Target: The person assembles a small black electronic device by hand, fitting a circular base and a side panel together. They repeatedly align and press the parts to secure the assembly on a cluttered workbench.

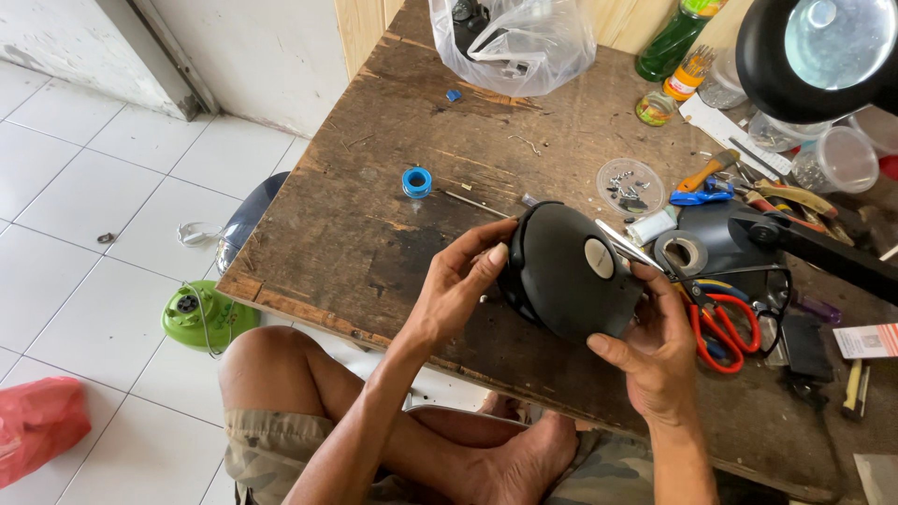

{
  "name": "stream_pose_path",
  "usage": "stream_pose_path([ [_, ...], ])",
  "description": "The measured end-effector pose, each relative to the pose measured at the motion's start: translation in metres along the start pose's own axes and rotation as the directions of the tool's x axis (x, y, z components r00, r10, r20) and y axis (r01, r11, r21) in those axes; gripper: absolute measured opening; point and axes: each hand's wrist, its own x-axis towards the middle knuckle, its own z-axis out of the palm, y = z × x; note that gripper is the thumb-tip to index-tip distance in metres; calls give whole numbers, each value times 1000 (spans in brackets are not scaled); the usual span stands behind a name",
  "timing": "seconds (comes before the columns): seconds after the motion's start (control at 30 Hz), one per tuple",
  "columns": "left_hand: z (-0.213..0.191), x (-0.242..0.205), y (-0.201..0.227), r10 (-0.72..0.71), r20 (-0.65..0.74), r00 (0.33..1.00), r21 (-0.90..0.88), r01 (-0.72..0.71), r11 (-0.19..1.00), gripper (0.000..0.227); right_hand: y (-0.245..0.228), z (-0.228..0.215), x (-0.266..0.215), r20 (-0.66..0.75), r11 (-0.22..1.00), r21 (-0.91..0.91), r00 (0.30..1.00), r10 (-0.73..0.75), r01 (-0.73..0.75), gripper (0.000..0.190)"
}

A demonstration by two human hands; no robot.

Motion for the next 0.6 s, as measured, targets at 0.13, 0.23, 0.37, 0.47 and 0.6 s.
stream_pose_path([
  [0.13, 1, 10, -9, -66, -72, 995, -30, 64, 998, 45, -8, 12, -7, 34, 997, -56, 998, -50, 52, 101],
  [0.23, -3, 15, -12, -121, -82, 989, -10, 121, 993, 43, -14, 17, -10, 35, 986, -143, 996, -84, 88, 98],
  [0.37, -11, 16, -14, -39, -49, 998, 75, 42, 996, 45, -22, 20, -11, 116, 921, -320, 974, -193, 220, 94],
  [0.47, -14, 16, -24, 44, -29, 999, 85, -41, 996, 40, -21, 14, -6, 185, 836, -469, 957, -223, 285, 95],
  [0.6, -14, 17, -33, 37, -32, 999, 40, -36, 999, 40, -13, 5, 1, 242, 798, -518, 948, -208, 308, 100],
])
